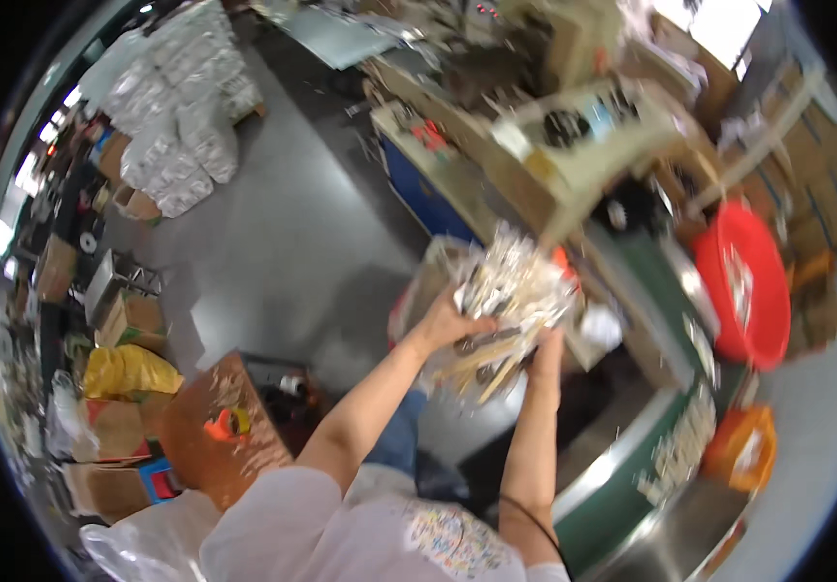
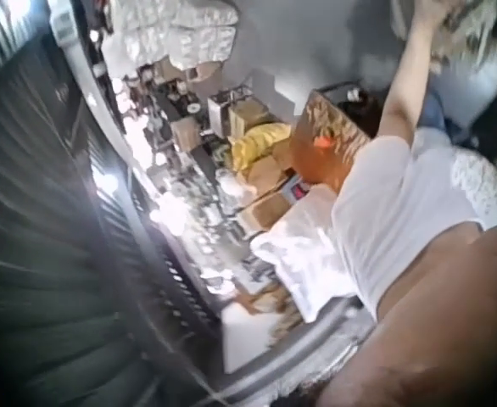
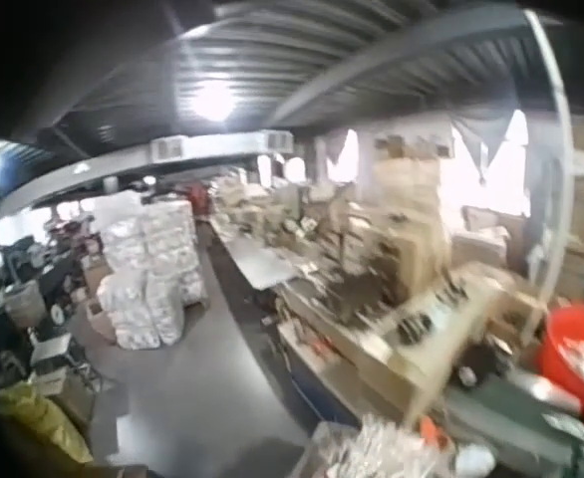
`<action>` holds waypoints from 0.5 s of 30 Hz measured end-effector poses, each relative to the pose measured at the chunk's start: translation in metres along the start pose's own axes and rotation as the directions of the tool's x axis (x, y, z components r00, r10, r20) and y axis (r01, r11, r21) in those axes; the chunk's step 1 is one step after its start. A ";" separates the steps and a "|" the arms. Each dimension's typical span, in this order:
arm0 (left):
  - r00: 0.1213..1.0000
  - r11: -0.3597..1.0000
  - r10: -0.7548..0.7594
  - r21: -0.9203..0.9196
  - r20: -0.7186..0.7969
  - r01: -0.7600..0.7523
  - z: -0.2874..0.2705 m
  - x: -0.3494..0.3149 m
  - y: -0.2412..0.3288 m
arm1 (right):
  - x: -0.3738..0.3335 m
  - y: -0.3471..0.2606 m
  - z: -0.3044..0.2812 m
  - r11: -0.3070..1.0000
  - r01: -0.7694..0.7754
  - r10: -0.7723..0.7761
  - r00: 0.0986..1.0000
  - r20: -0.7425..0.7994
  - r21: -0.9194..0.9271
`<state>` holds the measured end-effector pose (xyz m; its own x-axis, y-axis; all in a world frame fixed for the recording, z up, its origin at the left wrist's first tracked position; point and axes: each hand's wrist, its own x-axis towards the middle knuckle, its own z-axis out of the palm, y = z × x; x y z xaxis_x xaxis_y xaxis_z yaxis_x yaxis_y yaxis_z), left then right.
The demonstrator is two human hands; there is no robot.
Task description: Packing and sorting small stick-like items into plastic bags and containers on a production floor.
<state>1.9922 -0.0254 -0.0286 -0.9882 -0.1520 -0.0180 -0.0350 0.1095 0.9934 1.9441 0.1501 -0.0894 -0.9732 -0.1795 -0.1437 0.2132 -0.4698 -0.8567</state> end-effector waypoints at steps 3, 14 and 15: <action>0.992 0.977 -0.092 -0.199 -0.081 0.074 -0.034 0.045 -0.091 | 0.056 0.086 0.014 0.994 -0.100 0.097 0.993 0.071 0.041; 0.904 0.812 -0.375 0.397 -0.207 0.428 -0.015 0.049 -0.146 | 0.073 0.186 -0.032 0.876 -0.460 0.402 0.863 -0.306 -0.145; 0.919 0.743 -0.361 0.546 -0.160 0.388 -0.007 0.029 -0.162 | 0.067 0.182 -0.012 0.830 -0.437 0.306 0.876 -0.372 -0.346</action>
<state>1.9701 -0.0541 -0.1889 -0.8712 -0.3367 -0.3573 -0.4903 0.5588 0.6688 1.9162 0.0634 -0.2606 -0.8199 0.0208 -0.5721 0.5720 -0.0123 -0.8202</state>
